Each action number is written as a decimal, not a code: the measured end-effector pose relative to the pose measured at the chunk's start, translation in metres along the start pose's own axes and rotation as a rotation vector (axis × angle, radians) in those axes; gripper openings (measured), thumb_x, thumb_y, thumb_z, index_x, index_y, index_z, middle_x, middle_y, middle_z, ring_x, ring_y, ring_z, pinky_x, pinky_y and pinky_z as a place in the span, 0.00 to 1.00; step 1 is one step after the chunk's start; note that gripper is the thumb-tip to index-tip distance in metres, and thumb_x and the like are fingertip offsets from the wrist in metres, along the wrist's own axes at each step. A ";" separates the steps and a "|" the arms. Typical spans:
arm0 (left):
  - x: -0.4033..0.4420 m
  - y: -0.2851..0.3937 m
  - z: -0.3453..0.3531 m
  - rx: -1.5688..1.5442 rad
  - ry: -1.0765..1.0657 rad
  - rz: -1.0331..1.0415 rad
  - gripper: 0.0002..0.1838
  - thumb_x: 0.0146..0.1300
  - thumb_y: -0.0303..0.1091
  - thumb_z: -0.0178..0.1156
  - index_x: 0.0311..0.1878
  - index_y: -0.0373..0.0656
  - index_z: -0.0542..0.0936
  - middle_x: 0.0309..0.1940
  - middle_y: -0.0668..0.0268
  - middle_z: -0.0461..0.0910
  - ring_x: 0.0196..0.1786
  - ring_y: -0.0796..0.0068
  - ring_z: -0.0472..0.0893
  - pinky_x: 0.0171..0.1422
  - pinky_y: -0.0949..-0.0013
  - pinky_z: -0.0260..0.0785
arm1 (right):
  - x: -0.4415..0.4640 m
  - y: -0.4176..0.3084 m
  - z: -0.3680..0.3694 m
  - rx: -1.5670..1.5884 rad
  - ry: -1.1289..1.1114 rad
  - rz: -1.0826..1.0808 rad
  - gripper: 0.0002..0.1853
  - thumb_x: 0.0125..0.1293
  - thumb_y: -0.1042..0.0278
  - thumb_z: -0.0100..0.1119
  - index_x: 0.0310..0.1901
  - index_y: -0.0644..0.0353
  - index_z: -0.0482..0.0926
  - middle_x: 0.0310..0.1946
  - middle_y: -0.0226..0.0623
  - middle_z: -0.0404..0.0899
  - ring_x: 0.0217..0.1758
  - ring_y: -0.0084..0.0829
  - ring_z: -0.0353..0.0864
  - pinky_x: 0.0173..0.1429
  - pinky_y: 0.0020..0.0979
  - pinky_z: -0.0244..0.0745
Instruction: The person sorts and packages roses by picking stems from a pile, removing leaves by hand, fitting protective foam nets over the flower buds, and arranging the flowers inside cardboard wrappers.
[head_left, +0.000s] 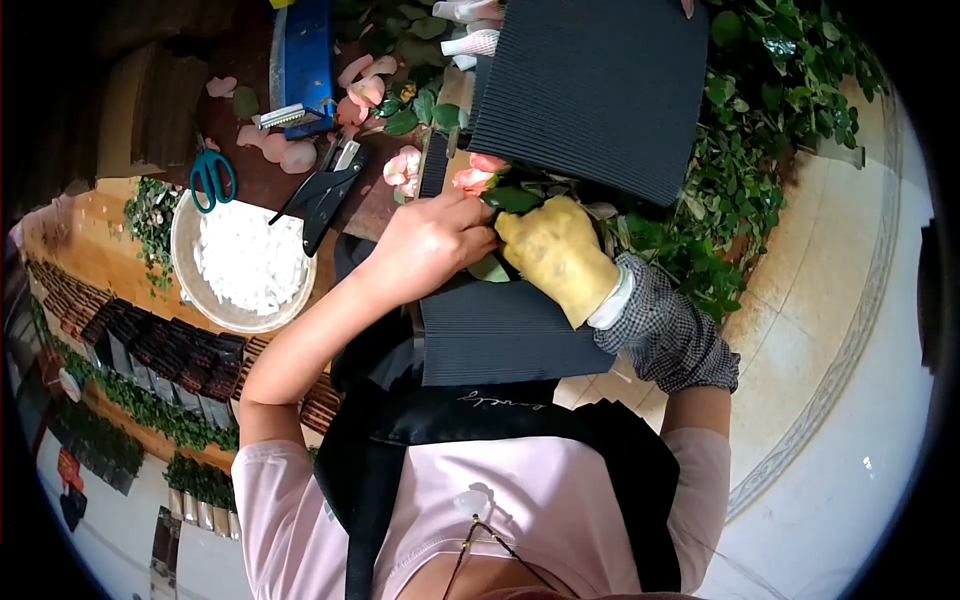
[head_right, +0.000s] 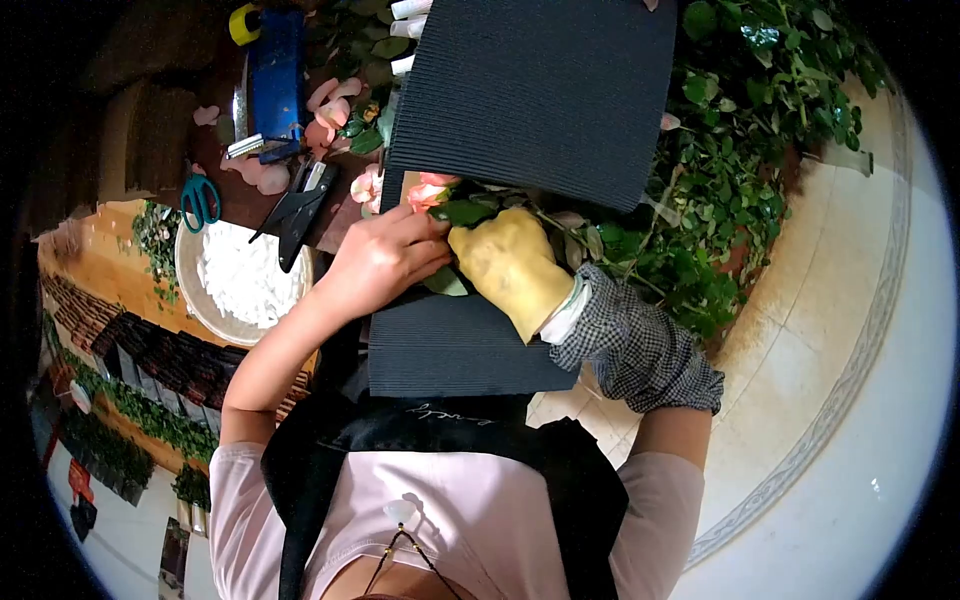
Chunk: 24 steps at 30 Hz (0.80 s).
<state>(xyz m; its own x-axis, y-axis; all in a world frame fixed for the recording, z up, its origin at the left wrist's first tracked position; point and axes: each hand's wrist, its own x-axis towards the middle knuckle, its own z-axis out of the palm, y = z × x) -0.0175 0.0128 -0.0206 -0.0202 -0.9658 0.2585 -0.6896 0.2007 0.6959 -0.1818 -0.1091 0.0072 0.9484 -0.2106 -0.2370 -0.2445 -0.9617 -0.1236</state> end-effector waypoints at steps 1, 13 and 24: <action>-0.003 -0.002 0.003 -0.037 0.002 0.010 0.10 0.51 0.34 0.73 0.37 0.44 0.86 0.36 0.68 0.82 0.39 0.67 0.83 0.42 0.66 0.78 | 0.000 0.003 -0.004 0.049 0.068 -0.060 0.06 0.55 0.66 0.63 0.23 0.49 0.78 0.16 0.30 0.78 0.21 0.30 0.82 0.29 0.35 0.73; -0.048 -0.013 -0.056 -0.001 0.176 -0.604 0.12 0.61 0.20 0.64 0.48 0.36 0.82 0.40 0.52 0.79 0.41 0.49 0.82 0.41 0.56 0.75 | -0.007 0.009 -0.009 0.192 0.100 -0.076 0.07 0.58 0.64 0.71 0.34 0.55 0.85 0.19 0.34 0.77 0.25 0.34 0.78 0.36 0.37 0.76; -0.044 -0.001 -0.014 0.190 0.222 -0.646 0.08 0.64 0.34 0.67 0.36 0.38 0.83 0.28 0.56 0.82 0.30 0.53 0.83 0.35 0.58 0.76 | -0.005 0.003 -0.012 0.046 0.038 -0.118 0.09 0.59 0.61 0.70 0.36 0.53 0.82 0.19 0.31 0.75 0.24 0.33 0.77 0.34 0.36 0.72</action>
<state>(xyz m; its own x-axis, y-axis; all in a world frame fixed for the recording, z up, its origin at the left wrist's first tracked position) -0.0052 0.0569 -0.0233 0.5696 -0.8216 -0.0225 -0.6283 -0.4529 0.6326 -0.1848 -0.1129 0.0193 0.9778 -0.1042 -0.1816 -0.1394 -0.9712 -0.1931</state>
